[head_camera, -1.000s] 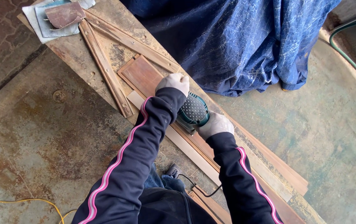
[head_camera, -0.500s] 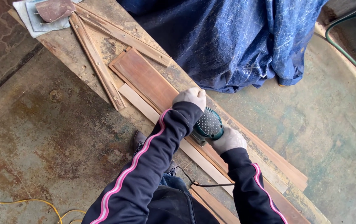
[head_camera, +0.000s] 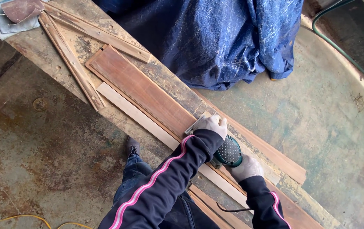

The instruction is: The recorder is sanding several long wooden planks using an electric orbital sander on a workbench.

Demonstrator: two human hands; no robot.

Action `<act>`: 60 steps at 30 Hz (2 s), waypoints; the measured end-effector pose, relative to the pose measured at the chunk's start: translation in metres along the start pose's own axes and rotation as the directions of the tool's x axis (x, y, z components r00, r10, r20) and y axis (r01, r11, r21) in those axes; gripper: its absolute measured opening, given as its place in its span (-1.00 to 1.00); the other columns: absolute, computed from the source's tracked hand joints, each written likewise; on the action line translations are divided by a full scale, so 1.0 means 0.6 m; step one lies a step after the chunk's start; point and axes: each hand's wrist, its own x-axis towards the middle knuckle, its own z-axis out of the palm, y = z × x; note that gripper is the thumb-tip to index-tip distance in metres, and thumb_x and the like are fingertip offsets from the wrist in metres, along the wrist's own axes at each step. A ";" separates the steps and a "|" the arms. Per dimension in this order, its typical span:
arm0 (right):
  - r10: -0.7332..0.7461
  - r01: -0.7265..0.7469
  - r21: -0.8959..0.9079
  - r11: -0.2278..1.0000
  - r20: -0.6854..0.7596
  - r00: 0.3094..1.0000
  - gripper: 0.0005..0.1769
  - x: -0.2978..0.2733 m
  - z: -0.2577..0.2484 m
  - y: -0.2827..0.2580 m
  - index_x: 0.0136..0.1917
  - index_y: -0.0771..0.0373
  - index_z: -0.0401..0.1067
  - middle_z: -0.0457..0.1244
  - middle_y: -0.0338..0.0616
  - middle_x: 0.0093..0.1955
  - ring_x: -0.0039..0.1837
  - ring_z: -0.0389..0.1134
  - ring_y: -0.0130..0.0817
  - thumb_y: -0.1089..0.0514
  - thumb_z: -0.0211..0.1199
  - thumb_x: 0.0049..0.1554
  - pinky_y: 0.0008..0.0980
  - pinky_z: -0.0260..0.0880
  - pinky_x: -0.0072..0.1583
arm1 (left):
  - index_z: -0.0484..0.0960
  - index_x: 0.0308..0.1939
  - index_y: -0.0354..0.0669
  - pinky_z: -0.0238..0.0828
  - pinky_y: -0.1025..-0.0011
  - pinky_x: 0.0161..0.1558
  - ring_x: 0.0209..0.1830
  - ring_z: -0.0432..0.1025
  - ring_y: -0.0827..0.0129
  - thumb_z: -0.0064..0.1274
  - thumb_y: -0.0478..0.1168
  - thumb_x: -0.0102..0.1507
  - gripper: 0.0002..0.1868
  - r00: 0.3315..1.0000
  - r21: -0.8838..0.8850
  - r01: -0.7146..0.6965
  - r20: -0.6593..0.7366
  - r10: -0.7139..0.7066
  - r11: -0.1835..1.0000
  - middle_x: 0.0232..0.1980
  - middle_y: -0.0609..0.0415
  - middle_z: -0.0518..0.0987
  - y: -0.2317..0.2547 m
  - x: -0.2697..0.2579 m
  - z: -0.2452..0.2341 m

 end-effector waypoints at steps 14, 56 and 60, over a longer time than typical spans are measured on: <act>-0.175 0.176 -0.025 0.984 0.030 0.984 -0.37 -0.006 -0.046 -0.224 0.09 0.09 0.56 0.44 0.08 -0.05 0.07 0.49 0.02 -0.39 0.35 -0.04 -0.09 0.48 0.13 | 0.71 -0.29 -0.16 0.49 0.02 -0.10 -0.18 0.58 -0.14 -0.12 0.10 0.30 -0.55 0.988 -0.097 0.042 -0.145 -0.056 0.994 -0.24 -0.25 0.66 -0.087 0.074 -0.169; -0.345 0.344 -0.020 0.939 -0.048 0.938 -0.42 0.027 -0.114 -0.591 0.07 0.14 0.55 0.44 0.05 -0.09 0.00 0.50 -0.03 -0.26 0.44 -0.08 -0.08 0.48 0.10 | 0.72 -0.35 -0.10 0.51 0.22 -0.19 -0.36 0.60 0.18 -0.14 0.04 0.34 -0.58 0.966 -0.089 0.064 -0.244 -0.084 0.994 -0.36 -0.03 0.70 -0.179 0.243 -0.500; -0.326 0.328 0.009 0.945 -0.068 0.943 -0.41 0.022 -0.096 -0.496 0.04 0.17 0.56 0.44 0.10 -0.11 -0.01 0.50 0.01 -0.30 0.42 -0.07 -0.06 0.48 0.09 | 0.69 -0.31 -0.10 0.54 0.20 -0.20 -0.36 0.60 0.16 -0.20 0.00 0.32 -0.61 0.986 -0.103 0.068 -0.147 -0.083 0.992 -0.34 -0.05 0.70 -0.138 0.193 -0.432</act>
